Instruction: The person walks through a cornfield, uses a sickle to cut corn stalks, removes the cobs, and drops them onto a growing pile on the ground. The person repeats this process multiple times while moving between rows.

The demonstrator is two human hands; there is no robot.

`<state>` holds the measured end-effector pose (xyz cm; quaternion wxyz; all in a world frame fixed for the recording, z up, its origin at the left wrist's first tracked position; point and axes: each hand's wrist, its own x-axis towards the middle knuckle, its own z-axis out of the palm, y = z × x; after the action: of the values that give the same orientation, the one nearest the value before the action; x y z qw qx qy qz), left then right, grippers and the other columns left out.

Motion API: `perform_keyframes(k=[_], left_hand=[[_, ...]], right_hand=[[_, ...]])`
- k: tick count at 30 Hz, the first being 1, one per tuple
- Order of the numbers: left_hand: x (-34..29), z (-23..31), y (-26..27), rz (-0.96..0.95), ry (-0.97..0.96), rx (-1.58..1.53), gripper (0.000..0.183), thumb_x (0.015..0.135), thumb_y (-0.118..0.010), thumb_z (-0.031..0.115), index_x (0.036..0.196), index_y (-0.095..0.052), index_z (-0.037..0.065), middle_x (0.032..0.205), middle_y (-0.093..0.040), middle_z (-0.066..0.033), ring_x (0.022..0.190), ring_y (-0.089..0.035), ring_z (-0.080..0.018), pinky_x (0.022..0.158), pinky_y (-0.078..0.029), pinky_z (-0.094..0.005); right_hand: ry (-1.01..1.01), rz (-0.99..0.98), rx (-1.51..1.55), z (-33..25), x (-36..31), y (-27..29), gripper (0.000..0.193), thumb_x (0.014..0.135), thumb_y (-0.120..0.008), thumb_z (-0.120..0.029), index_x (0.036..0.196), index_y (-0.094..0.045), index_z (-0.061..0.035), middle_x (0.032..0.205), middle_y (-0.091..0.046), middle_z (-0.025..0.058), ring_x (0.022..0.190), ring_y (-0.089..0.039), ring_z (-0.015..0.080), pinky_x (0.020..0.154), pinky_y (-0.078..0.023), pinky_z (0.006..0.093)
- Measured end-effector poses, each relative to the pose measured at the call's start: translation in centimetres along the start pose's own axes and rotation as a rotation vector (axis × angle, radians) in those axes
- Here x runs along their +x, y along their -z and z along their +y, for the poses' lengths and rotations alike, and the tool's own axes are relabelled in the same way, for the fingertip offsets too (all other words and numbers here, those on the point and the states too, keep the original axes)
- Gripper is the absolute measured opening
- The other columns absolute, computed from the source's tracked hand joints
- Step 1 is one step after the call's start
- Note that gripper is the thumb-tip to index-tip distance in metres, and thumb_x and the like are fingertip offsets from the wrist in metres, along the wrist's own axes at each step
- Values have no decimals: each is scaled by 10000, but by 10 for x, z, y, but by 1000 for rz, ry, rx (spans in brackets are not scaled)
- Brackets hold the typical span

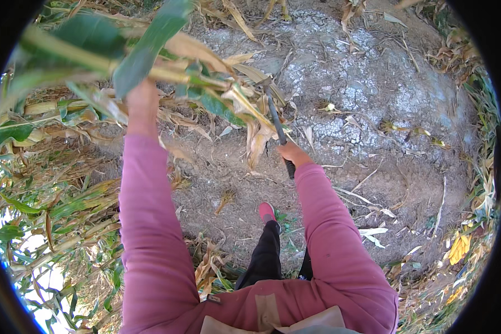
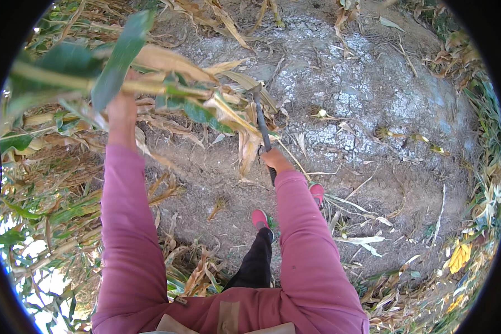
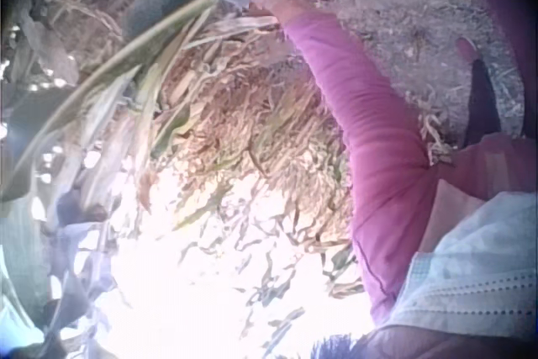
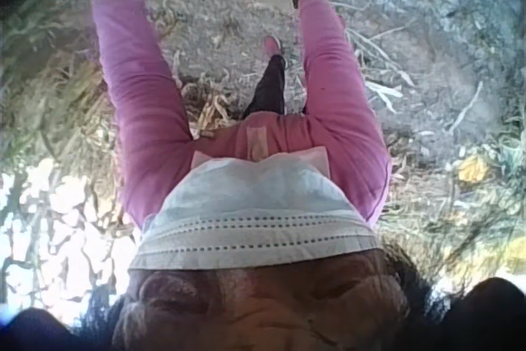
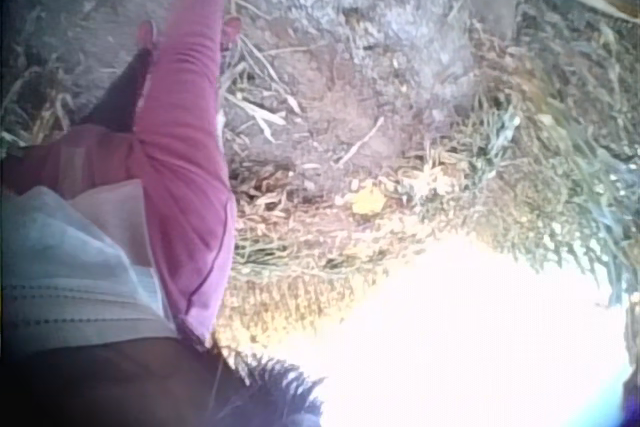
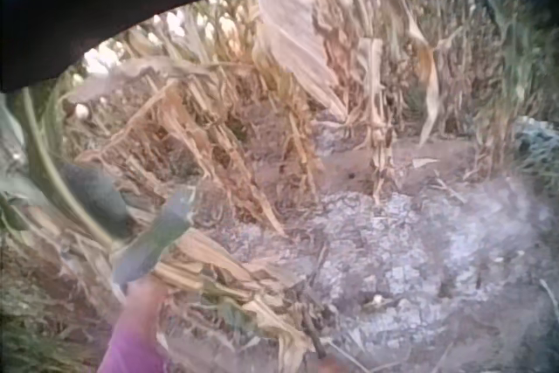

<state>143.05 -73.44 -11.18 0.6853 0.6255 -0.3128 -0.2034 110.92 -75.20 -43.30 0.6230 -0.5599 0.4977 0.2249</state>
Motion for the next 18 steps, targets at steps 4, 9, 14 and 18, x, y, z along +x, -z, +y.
perform_keyframes(k=[4, 9, 14, 18], left_hand=[[-94, 14, 42, -27, -136, -34, 293, 858, -589, 187, 1125, -514, 94, 1097, -540, -62, 1088, -500, -205, 1041, -328, -442], [-152, 28, 74, 24, -7, -40, 513, 750, -588, 61, 1242, -440, 63, 1137, -548, -102, 1119, -492, -253, 1030, -336, -454], [-181, 30, 96, 148, 131, -13, 607, 781, -549, 97, 1350, -345, 50, 1349, -413, -117, 1273, -377, -271, 1083, -261, -450], [-195, 17, 108, 174, 103, 10, 567, 820, -513, 223, 1334, -365, 34, 1342, -422, -128, 1263, -389, -272, 1086, -248, -451]], right_hand=[[33, -168, -159, 10, -6, 45, 311, 792, -539, -257, 891, -613, 28, 731, -636, 153, 613, -617, 271, 581, -480, 395], [129, -8, -219, 33, -36, 18, 332, 787, -506, -232, 880, -596, 74, 727, -633, 167, 630, -622, 282, 600, -481, 405], [63, 15, -270, 1, -8, -3, 294, 783, -498, -196, 889, -603, 57, 711, -629, 174, 635, -627, 290, 612, -484, 412], [36, -52, -327, -6, 11, 12, 260, 791, -501, -180, 868, -616, 40, 703, -634, 175, 619, -631, 302, 622, -489, 416]])
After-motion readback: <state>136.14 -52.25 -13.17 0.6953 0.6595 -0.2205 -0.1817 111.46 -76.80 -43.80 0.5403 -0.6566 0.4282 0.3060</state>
